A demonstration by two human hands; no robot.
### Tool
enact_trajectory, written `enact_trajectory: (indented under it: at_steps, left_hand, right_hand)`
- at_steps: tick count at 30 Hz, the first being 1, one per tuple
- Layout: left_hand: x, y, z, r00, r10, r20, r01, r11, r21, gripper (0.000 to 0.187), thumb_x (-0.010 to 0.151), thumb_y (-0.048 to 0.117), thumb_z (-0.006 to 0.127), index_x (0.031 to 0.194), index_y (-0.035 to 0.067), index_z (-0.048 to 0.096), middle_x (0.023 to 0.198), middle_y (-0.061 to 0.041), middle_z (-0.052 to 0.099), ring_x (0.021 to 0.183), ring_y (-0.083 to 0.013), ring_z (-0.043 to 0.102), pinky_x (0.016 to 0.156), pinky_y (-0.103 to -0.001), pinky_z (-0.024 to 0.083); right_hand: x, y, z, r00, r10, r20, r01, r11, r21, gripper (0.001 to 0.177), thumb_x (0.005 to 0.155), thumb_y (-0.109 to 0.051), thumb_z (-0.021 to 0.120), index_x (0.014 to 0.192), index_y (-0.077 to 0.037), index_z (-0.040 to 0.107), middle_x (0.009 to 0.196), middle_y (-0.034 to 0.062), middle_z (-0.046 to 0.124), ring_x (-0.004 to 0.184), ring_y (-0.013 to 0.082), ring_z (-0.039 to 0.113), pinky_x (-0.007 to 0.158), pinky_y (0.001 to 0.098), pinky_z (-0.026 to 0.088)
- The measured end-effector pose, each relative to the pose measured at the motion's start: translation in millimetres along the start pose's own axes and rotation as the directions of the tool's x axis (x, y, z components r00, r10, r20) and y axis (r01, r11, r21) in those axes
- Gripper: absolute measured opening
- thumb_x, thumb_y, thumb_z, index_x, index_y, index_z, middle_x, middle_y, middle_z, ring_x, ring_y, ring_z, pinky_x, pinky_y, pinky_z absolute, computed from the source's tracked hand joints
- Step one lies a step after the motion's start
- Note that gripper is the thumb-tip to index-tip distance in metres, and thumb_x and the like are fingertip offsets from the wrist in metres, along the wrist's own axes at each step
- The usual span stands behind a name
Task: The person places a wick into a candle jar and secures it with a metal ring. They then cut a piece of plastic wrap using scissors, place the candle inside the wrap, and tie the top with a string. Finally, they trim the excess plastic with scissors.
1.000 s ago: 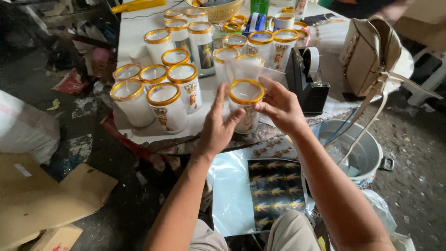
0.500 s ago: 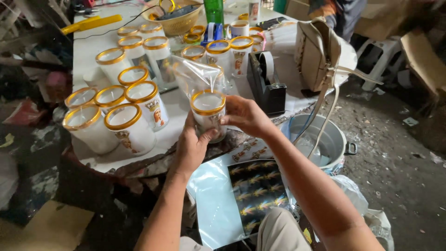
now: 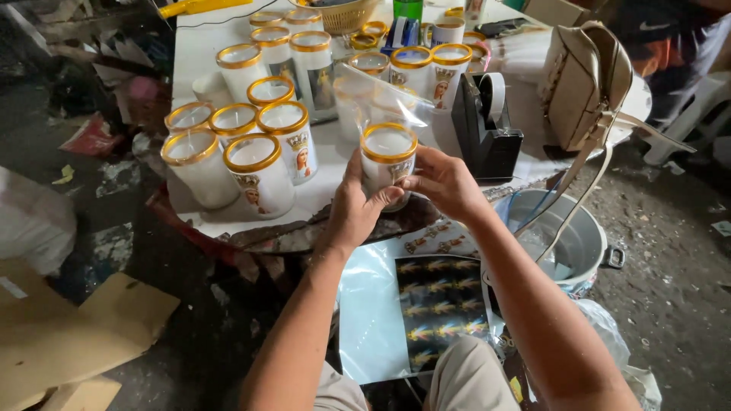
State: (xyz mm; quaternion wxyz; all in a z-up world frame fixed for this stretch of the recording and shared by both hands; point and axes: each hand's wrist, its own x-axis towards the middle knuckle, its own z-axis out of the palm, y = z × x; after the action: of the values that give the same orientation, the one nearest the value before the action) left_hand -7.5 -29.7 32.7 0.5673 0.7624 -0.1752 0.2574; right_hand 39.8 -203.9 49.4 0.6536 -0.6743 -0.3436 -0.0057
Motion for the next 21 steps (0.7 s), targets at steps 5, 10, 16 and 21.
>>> enact_trajectory:
  at_steps: [5, 10, 16, 21]
  left_hand:
    - [4.5, 4.4, 0.4, 0.999, -0.034, -0.033, 0.035, 0.999, 0.042, 0.093, 0.086, 0.042, 0.081, 0.156, 0.006, 0.033, 0.140, -0.026, 0.058, 0.133, -0.0453, 0.054, 0.113, -0.056, 0.043]
    - [-0.1, 11.0, -3.0, 0.997, -0.068, -0.036, 0.070, 0.996, 0.058, 0.087, 0.085, 0.027, 0.084, 0.154, 0.004, 0.037, 0.137, -0.027, 0.061, 0.131, -0.0469, 0.056, 0.112, -0.056, 0.043]
    - [3.2, -10.8, -7.3, 0.997, 0.075, -0.009, -0.075, 0.997, -0.005, 0.072, 0.087, 0.014, 0.080, 0.147, 0.006, 0.040, 0.134, -0.016, 0.064, 0.120, -0.0308, 0.061, 0.101, -0.040, 0.052]
    - [1.6, -12.8, -7.8, 0.999, 0.046, -0.010, -0.046, 0.997, -0.063, 0.072, 0.086, 0.031, 0.079, 0.143, 0.009, 0.043, 0.128, -0.013, 0.067, 0.113, -0.0271, 0.065, 0.095, -0.038, 0.054]
  right_hand:
    - [1.2, -19.5, -3.4, 1.000, -0.008, 0.013, 0.010, 0.976, -0.216, 0.053, 0.092, -0.013, 0.078, 0.136, 0.008, 0.059, 0.125, 0.0298, 0.068, 0.119, 0.0413, 0.067, 0.100, 0.0536, 0.053]
    - [-12.2, -56.2, -41.1, 0.654, -0.752, -0.083, 0.285, 0.346, -0.894, 0.070, 0.093, -0.017, 0.088, 0.145, 0.012, 0.051, 0.142, 0.0376, 0.047, 0.135, 0.0573, 0.043, 0.115, 0.0629, 0.034]
    - [-55.5, -97.1, -94.3, 0.527, -0.827, -0.193, -0.108, 0.160, -0.981, 0.100, 0.101, -0.074, 0.047, 0.166, -0.002, 0.020, 0.173, 0.0108, 0.016, 0.167, 0.0264, 0.012, 0.144, 0.0456, 0.012]
    - [-54.4, -115.4, -82.4, 0.528, -0.832, -0.168, -0.055, 0.163, -0.985, 0.093, 0.103, -0.067, 0.049, 0.164, 0.000, 0.027, 0.170, 0.0162, 0.023, 0.163, 0.0318, 0.019, 0.140, 0.0521, 0.020]
